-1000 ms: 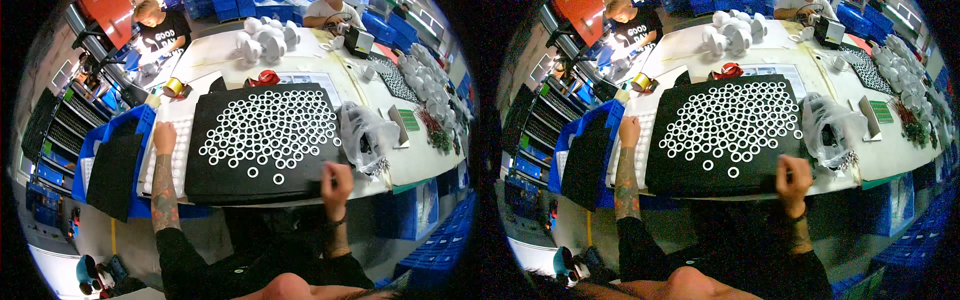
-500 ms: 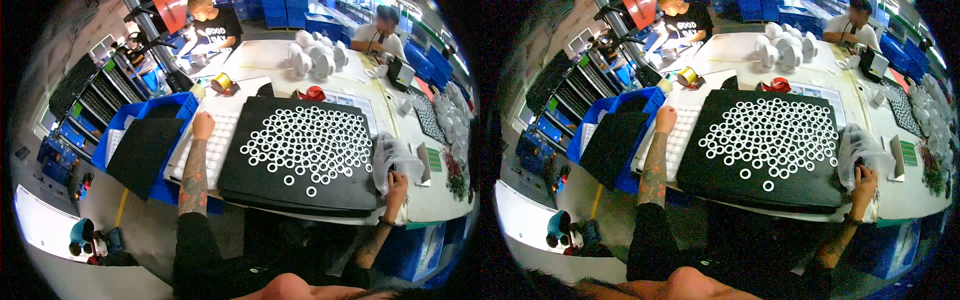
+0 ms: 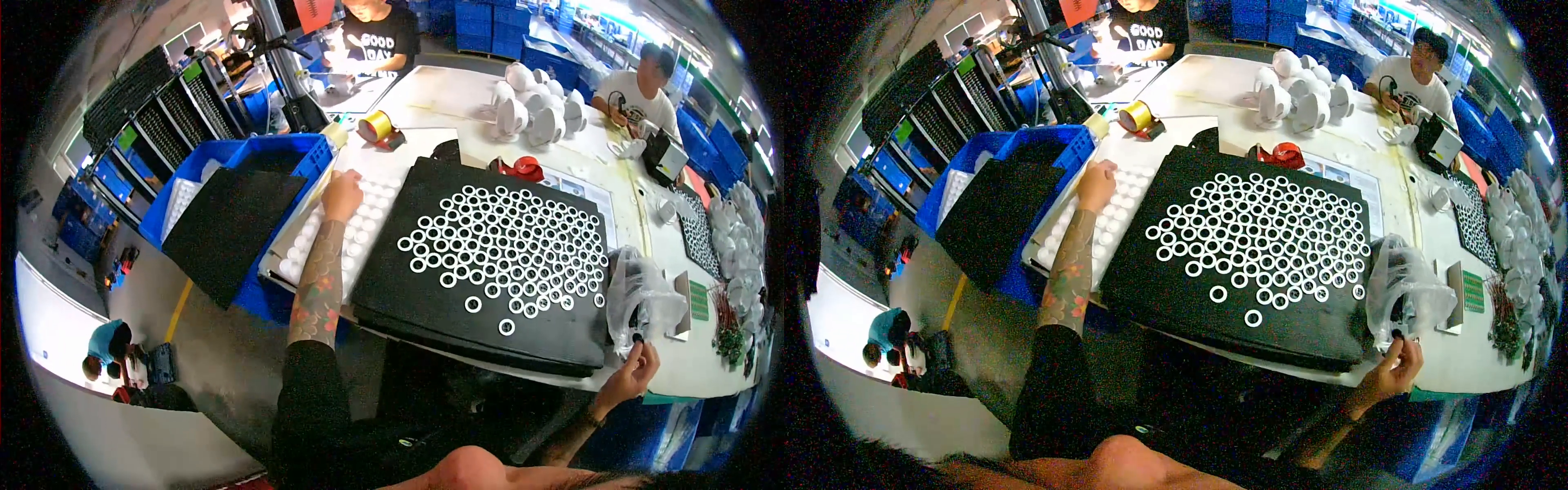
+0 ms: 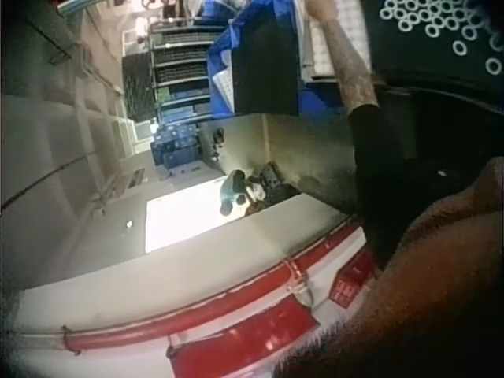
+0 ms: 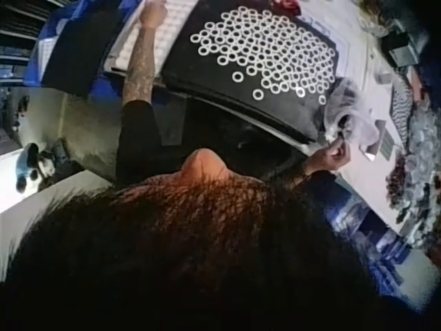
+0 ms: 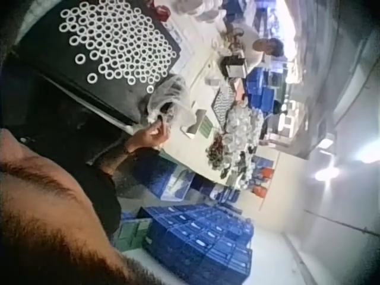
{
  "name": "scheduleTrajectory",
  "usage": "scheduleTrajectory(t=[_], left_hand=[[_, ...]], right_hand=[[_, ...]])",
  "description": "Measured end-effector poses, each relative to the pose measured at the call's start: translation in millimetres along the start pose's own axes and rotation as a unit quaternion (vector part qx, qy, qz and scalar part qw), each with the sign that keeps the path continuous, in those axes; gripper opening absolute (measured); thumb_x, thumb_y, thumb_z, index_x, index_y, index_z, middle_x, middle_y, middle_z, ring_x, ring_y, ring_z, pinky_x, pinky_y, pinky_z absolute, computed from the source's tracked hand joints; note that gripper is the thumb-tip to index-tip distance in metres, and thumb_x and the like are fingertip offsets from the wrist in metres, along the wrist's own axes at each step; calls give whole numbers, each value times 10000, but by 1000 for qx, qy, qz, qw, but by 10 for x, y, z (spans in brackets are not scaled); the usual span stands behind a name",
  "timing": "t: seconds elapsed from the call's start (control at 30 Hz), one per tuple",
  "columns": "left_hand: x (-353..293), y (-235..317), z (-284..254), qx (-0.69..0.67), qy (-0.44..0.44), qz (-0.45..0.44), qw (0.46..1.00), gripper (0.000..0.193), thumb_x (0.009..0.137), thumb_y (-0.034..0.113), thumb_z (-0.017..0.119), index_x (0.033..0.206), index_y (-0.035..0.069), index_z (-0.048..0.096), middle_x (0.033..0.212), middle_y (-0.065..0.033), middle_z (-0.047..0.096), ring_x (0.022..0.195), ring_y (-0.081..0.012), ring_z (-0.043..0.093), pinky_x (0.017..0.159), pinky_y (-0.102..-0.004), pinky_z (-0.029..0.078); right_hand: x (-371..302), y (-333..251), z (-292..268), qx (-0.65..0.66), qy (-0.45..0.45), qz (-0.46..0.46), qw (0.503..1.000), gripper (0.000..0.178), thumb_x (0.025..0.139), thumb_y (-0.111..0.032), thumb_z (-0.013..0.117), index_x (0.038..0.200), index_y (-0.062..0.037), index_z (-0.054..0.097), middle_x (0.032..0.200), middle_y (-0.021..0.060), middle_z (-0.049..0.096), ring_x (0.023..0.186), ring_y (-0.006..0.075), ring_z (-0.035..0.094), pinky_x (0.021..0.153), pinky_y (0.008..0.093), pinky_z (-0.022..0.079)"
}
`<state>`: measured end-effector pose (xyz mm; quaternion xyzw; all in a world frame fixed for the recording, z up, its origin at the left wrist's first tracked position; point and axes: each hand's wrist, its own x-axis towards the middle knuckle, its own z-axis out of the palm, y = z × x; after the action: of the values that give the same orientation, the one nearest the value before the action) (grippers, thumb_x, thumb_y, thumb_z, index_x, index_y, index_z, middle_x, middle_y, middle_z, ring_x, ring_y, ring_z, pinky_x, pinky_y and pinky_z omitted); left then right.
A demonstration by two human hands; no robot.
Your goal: Sort small white ring-like components from a foam board into a plastic tray.
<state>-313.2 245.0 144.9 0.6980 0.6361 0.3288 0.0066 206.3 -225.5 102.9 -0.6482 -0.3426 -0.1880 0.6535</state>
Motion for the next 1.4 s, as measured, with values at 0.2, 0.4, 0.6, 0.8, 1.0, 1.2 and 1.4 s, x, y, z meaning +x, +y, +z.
scheduleTrajectory(t=[0.2, 0.4, 0.6, 0.8, 1.0, 1.2, 1.4], left_hand=[[-55, 110, -93, -31, 5, 59, 998, 226, 890, 278, 728, 922, 61, 784, 936, -162, 700, 890, -354, 694, 807, -456, 559], [190, -98, 168, 4, -64, -23, 998, 229, 916, 267, 608, 942, 85, 744, 1053, -202, 698, 979, -399, 681, 855, -518, 557], [52, 42, 52, 21, -20, -29, 999, 220, 928, 251, 622, 982, 74, 739, 1058, -199, 702, 987, -395, 675, 850, -516, 546], [7, 109, -1, -22, -24, 61, 998, 164, 885, 235, 711, 904, 76, 749, 961, -170, 708, 949, -369, 674, 814, -481, 550], [194, -311, 224, -15, 3, 19, 1000, 198, 895, 263, 683, 874, 79, 753, 967, -183, 724, 977, -385, 691, 841, -516, 555], [109, 29, 238, -47, -35, 37, 998, 195, 916, 233, 641, 926, 69, 747, 1060, -216, 696, 973, -413, 678, 866, -521, 549], [421, -953, 308, 168, 32, 137, 976, 229, 936, 196, 580, 881, 26, 725, 1049, -235, 683, 1032, -418, 662, 873, -514, 540]], right_hand=[[-272, -387, 154, 28, -57, -55, 996, 164, 984, 25, 673, 1147, 36, 662, 1203, 123, 621, 1097, 206, 589, 962, 320, 477], [-633, -847, 410, 91, -178, -36, 979, 137, 925, 67, 681, 1052, 18, 688, 939, 72, 617, 818, 161, 544, 739, 274, 440], [-857, -1151, 537, 162, -235, 23, 958, 196, 871, 88, 726, 1049, 9, 704, 830, 81, 670, 703, 146, 623, 667, 268, 486], [-1020, -972, 562, 226, -265, 110, 931, 134, 959, 22, 682, 1080, 2, 628, 875, 81, 670, 714, 141, 665, 702, 275, 538], [-988, -1233, 646, 244, -296, 97, 918, 153, 889, 51, 732, 1028, 6, 688, 870, 82, 733, 745, 158, 687, 716, 292, 543], [-1060, -1336, 776, 271, -309, 159, 897, 243, 888, 13, 784, 1102, -11, 671, 881, 71, 746, 770, 131, 705, 736, 257, 550], [-953, -1662, 901, 252, -403, 107, 873, 319, 932, 29, 731, 1231, 24, 619, 968, 132, 791, 845, 132, 738, 745, 244, 553]])
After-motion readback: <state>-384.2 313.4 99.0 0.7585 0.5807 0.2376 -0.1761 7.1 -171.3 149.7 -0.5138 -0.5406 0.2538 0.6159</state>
